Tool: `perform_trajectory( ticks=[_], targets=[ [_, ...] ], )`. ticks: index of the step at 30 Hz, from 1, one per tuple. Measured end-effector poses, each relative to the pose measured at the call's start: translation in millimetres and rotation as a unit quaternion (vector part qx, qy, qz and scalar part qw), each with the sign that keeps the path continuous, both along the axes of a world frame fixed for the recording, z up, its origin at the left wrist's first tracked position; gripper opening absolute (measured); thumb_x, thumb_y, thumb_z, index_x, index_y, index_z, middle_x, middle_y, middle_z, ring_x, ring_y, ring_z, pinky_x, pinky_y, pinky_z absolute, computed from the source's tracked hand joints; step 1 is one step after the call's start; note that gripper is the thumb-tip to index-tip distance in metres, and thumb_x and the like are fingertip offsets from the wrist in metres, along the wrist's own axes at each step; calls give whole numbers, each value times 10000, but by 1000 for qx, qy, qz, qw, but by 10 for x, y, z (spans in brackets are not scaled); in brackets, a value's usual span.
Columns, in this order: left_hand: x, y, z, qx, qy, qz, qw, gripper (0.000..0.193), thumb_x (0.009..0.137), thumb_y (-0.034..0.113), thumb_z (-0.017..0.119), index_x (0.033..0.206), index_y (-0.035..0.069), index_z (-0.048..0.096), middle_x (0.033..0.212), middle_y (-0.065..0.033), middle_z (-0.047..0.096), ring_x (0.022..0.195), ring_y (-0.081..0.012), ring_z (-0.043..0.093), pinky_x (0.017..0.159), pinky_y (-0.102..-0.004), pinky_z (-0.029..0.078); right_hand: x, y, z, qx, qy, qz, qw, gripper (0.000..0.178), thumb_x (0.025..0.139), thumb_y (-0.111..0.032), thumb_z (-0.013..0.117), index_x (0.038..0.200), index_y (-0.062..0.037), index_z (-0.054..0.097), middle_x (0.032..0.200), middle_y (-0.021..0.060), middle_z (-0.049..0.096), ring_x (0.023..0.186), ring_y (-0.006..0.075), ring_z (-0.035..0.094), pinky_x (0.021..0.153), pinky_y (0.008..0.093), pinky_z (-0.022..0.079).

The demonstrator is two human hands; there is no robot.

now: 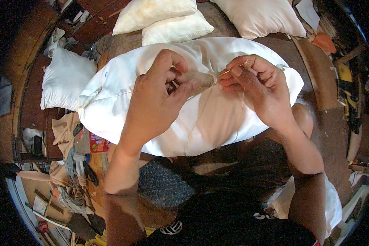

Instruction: The person hand-sews a white pillow using a needle and thread, working along the seam to close it. The person repeatedly inserts the needle, pulls the thread through, and adjusts the fabric while seated on the floor.

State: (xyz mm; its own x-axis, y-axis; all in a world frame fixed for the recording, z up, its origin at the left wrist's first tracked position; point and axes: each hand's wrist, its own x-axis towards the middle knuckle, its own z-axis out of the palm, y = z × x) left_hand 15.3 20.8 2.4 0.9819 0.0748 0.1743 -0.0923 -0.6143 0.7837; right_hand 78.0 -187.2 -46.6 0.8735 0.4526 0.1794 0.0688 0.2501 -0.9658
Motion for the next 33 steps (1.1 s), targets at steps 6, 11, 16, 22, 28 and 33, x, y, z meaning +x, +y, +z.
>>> perform_trajectory(
  ticks=[6, 11, 16, 22, 28, 33],
  targets=[
    [-37, 96, 5, 71, 73, -100, 990, 154, 848, 121, 758, 919, -6, 709, 851, -102, 703, 771, -160, 629, 741, -292, 501, -19, 19, 24, 20, 16, 1, 1000, 177, 1048, -114, 538, 1074, 27, 642, 940, 79, 709, 869, 125, 681, 791, 262, 564],
    [-34, 117, -88, 109, 29, -103, 988, 176, 819, 132, 748, 915, -14, 731, 860, -134, 694, 783, -235, 651, 738, -341, 505, -23, 26, -20, -6, -7, -7, 1000, 156, 1037, -82, 545, 1074, 33, 645, 939, 77, 707, 851, 123, 673, 774, 255, 558],
    [-60, 70, -21, 108, 36, -94, 989, 155, 825, 110, 732, 915, -8, 689, 848, -114, 673, 769, -209, 627, 727, -327, 494, -73, 55, 18, -22, 2, -10, 1000, 138, 1026, -59, 558, 1069, 35, 650, 937, 80, 707, 840, 118, 665, 755, 252, 554],
    [-64, 59, -59, 81, 33, -103, 991, 146, 849, 98, 720, 939, 13, 644, 795, -65, 638, 745, -148, 577, 702, -292, 474, -97, 72, 17, -28, 1, -16, 999, 129, 1018, -43, 567, 1060, 48, 648, 914, 81, 710, 828, 118, 668, 743, 245, 557],
    [-71, 52, -14, 108, 37, -106, 988, 136, 867, 96, 712, 962, 15, 658, 821, -59, 661, 761, -133, 586, 704, -279, 479, -49, 32, 12, -37, 10, 11, 999, 139, 1021, -55, 563, 1052, 48, 651, 911, 83, 715, 815, 120, 677, 741, 252, 567],
    [-50, 62, -88, 103, 3, -117, 988, 158, 867, 76, 700, 1010, 10, 689, 945, -91, 696, 845, -167, 635, 761, -290, 498, -2, 4, 3, -34, 32, 28, 999, 173, 1032, -111, 566, 1032, 30, 666, 898, 77, 716, 805, 121, 684, 729, 255, 569]
  ],
)
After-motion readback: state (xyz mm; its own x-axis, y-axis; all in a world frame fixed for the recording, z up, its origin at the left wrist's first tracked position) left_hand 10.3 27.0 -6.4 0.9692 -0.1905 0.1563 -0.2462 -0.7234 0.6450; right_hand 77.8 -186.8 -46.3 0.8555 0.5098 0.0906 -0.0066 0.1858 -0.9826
